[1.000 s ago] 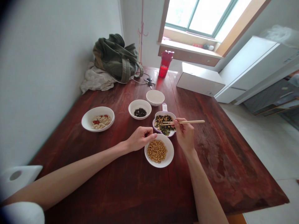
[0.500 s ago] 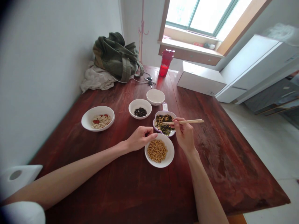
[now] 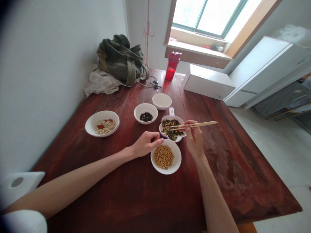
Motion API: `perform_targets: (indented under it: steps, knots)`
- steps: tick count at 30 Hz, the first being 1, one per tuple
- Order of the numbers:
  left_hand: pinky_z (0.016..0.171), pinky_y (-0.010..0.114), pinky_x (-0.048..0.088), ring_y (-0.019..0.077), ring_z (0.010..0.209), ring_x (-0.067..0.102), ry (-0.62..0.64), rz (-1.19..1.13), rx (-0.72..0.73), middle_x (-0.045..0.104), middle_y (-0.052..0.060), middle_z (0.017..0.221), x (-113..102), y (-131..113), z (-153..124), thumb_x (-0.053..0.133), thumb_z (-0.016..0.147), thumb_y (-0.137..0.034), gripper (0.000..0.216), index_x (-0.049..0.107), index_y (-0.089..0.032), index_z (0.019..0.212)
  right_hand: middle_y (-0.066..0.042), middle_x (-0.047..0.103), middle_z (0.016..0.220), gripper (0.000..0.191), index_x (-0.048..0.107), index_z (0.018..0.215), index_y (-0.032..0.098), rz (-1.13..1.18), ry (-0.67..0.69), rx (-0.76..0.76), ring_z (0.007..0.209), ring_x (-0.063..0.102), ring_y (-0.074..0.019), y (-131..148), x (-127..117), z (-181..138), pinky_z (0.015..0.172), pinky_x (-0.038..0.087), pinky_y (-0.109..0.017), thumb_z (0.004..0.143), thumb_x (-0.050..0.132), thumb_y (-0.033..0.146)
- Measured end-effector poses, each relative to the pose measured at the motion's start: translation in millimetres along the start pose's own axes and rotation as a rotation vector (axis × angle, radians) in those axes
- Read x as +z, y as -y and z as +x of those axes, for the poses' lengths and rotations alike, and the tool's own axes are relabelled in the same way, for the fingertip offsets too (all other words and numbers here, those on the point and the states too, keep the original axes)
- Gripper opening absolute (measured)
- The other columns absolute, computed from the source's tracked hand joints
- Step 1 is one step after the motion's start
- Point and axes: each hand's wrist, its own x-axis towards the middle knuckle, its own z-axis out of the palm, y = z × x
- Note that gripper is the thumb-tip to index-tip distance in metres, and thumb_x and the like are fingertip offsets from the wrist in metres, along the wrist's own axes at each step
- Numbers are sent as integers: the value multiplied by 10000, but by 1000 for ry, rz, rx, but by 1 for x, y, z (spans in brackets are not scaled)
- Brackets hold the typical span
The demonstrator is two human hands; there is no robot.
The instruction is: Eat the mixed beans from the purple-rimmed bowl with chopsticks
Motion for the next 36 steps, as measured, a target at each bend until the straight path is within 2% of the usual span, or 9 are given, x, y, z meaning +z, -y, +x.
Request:
perform_targets:
  steps: [6,12,19,26,30,33,36]
  knots:
    - [573,241,274,90,594,393,-4,-4,-3,465,-37,604,0,-1,0,607,961,-410,426,501,-152,640,-33,740,833,244,613,1029,225,-232,-144,-144,767,730,-223,4,-15,2,764,549,-370,1060,503,440]
    - [570,240,264,91,596,390,5,-5,-16,474,-34,607,-1,-1,0,601,962,-425,429,507,-149,648,-30,670,815,276,612,981,214,-431,14,-204,694,624,-197,10,-11,0,679,470,-334,1068,461,428]
    - [564,239,258,92,598,376,15,-17,-21,451,-35,610,-1,-2,0,591,962,-439,439,496,-151,644,-12,633,772,304,621,1018,222,-296,63,-139,645,586,-180,6,-1,-4,626,464,-316,1073,457,472]
    - [564,239,262,93,594,375,3,-14,-21,448,-39,604,-1,-3,1,599,956,-446,443,490,-155,639,-25,671,797,290,623,1022,234,-322,60,-166,677,648,-201,0,2,-5,631,506,-330,1066,473,479]
    - [566,240,266,94,595,385,4,-19,-14,471,-34,604,-1,-3,0,602,957,-431,435,508,-151,637,-18,685,761,274,621,998,231,-332,-20,-200,646,670,-196,6,-2,-4,657,532,-336,1069,481,456]
    - [569,241,270,96,595,390,4,-14,-13,491,-30,607,-1,-2,0,601,958,-424,424,528,-149,644,-25,728,779,254,629,997,240,-254,-96,-185,688,719,-211,8,0,-5,673,566,-343,1058,515,458]
    - [570,241,270,94,595,388,1,-10,-13,483,-33,607,-1,-2,0,598,959,-423,427,514,-150,642,-41,766,848,265,640,1011,245,-163,-75,-149,728,753,-226,6,7,-7,696,604,-366,1043,542,489]
